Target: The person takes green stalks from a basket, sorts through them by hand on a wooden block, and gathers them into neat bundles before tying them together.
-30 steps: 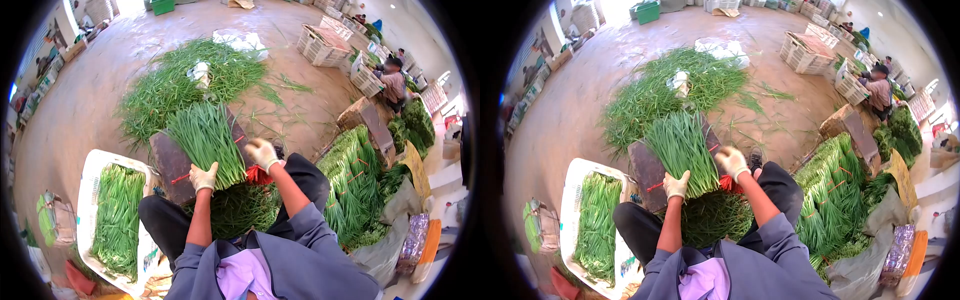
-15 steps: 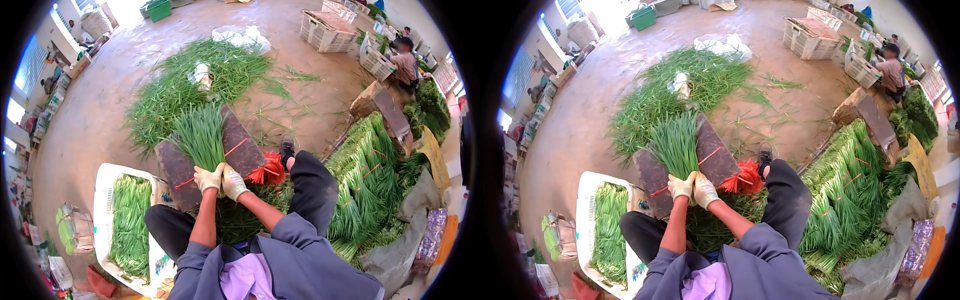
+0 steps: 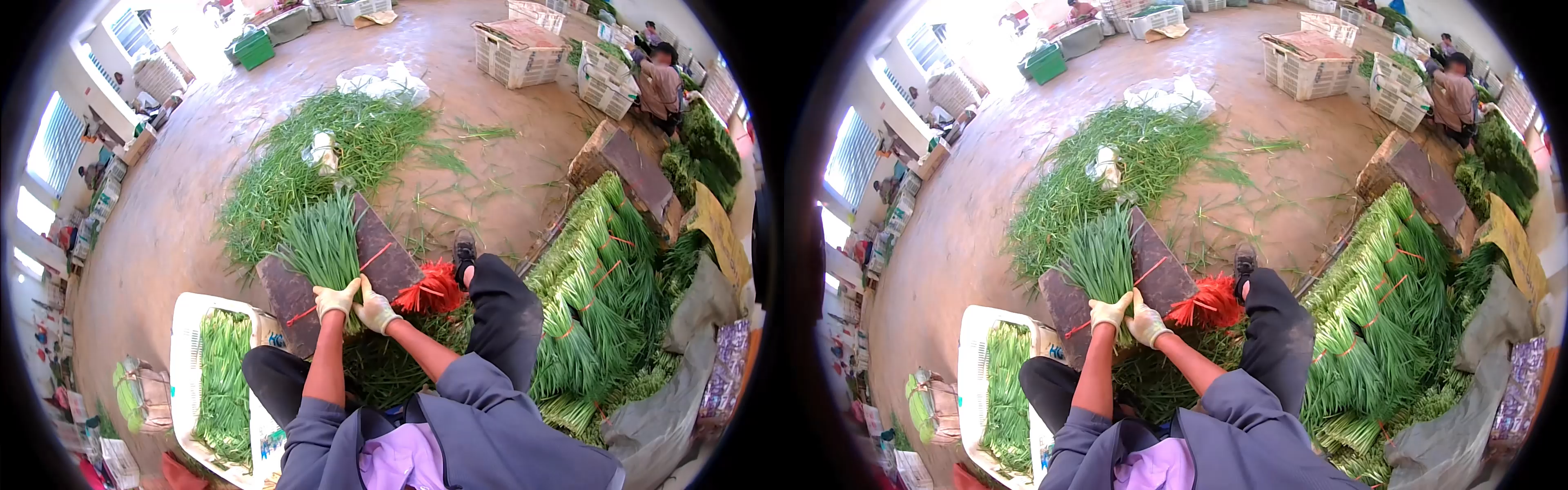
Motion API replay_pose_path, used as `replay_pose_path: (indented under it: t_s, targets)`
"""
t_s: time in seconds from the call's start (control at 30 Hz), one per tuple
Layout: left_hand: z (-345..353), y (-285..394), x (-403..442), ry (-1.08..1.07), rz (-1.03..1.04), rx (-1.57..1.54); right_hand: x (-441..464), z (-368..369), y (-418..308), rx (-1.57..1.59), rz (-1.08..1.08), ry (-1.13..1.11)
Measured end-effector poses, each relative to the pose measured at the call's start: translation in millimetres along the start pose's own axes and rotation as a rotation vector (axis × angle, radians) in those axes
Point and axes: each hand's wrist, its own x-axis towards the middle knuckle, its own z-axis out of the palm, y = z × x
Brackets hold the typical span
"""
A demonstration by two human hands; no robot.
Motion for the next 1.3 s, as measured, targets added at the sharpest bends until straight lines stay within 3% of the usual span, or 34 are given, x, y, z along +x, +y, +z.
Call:
replay_pose_path:
  t_s: [0.1, 0.23, 0.27, 0.4, 0.53, 0.7, 0.83, 0.97, 1.03, 1.13, 1.17, 1.27, 1.3]
  targets:
    - [-12.4, 15.2, -7.8, -0.023, 0.005, 0.066, 5.9, -1.5, 3.2, 0.085, 0.012, 0.005]
    - [-0.6, 16.8, -0.3, 0.085, 0.055, 0.153, 12.9, 6.7, 34.1, 0.352, -0.176, 0.102]
    - [5.1, 13.0, 6.4, 0.115, 0.048, 0.200, 15.0, 1.2, 34.7, 0.363, -0.123, 0.079]
    - [4.3, 14.1, 3.5, 0.099, 0.010, 0.240, 8.6, -11.3, 24.4, 0.196, 0.061, 0.254]
    - [22.8, 28.0, -16.1, 0.012, -0.009, 0.249, -19.6, -22.9, 32.4, 0.173, 0.020, 0.417]
    - [-18.5, 7.7, -11.1, -0.039, -0.033, 0.028, -0.7, -11.6, 26.6, 0.181, -0.144, 0.268]
    - [-48.9, -12.8, -20.6, -0.089, -0.003, -0.105, 8.2, -20.4, 27.9, 0.128, -0.151, 0.099]
    - [-115.5, -81.9, -48.2, 0.268, 0.536, -0.409, 1.6, -36.8, 10.1, 0.155, -0.152, 0.074]
    - [-177.2, -123.3, -69.6, 0.348, 0.561, -0.576, -5.8, -48.5, 2.8, -0.036, -0.138, 0.133]
    - [-222.6, -229.5, -17.5, 0.530, 0.455, -0.775, 0.9, -55.4, 33.5, 0.121, -0.154, 0.249]
    - [-229.9, -266.9, 8.0, 0.628, 0.380, -0.743, -1.6, -61.3, 30.2, 0.130, -0.137, 0.297]
    - [-228.0, -356.2, 76.7, 0.612, 0.131, -0.433, -16.5, -72.0, 18.6, 0.159, -0.110, 0.355]
    - [-210.9, -383.1, 103.2, 0.635, 0.192, -0.442, -21.0, -71.7, 17.2, 0.148, -0.111, 0.373]
